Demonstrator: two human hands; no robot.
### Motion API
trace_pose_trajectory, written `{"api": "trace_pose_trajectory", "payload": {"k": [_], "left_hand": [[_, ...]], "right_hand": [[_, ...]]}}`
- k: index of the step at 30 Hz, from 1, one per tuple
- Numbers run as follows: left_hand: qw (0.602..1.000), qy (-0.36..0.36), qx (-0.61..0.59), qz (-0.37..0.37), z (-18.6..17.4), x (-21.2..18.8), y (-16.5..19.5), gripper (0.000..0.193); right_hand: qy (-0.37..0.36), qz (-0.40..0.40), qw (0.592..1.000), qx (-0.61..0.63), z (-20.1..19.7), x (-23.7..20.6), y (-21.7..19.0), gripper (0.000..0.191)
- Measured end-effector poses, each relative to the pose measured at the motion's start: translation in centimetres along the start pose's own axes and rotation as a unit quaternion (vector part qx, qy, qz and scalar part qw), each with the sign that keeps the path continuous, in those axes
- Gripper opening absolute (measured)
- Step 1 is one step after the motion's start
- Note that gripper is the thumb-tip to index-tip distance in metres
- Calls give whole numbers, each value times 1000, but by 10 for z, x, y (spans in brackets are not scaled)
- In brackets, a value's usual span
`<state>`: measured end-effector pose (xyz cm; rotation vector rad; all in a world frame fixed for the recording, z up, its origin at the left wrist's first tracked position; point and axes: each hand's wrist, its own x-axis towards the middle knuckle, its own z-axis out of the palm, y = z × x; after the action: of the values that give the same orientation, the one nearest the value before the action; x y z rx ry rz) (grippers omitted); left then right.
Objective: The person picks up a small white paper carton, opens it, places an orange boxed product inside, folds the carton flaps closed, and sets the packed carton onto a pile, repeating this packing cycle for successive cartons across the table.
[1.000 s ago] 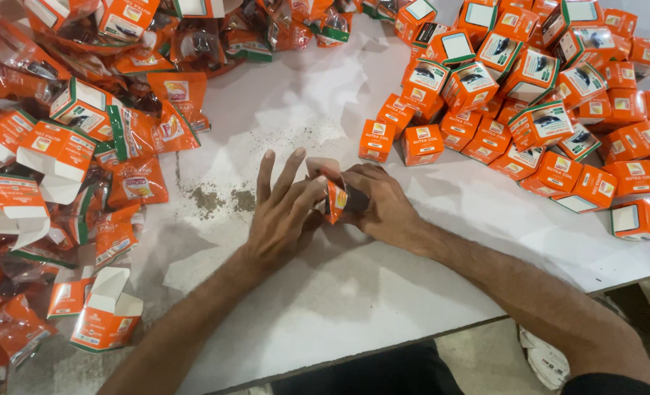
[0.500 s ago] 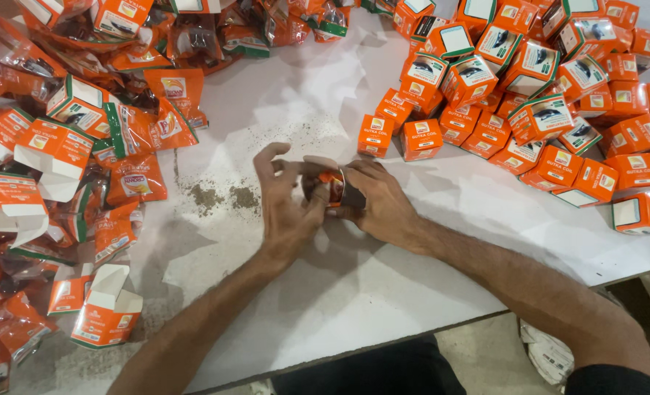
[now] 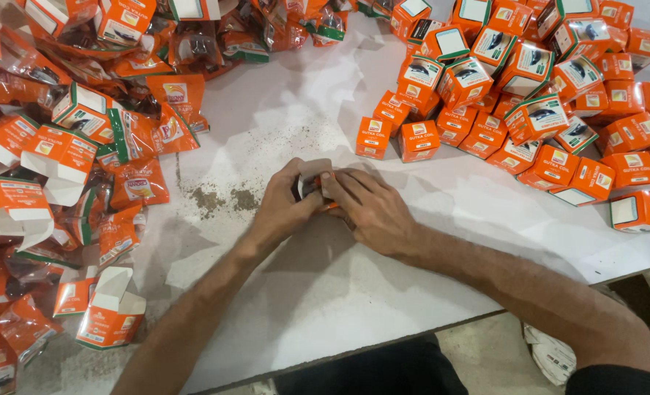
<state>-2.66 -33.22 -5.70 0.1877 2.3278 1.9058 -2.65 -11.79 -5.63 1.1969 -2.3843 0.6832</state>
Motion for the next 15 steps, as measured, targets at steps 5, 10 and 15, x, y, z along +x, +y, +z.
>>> {"api": "trace_pose_trajectory", "payload": {"k": [5,10,15], "left_hand": [[950,-89,-278,-113,-24,5,-4,23],[984,-28,-129,-121,-5,8,4,21],[909,114,242,318,10,-18,15,33]], "right_hand": [[-24,-6,999,-22,-3,3,1,55],[-13,1,1000,-6,-3,2,1,55],[-2,45,996,72,-5,-2,-1,39]]}}
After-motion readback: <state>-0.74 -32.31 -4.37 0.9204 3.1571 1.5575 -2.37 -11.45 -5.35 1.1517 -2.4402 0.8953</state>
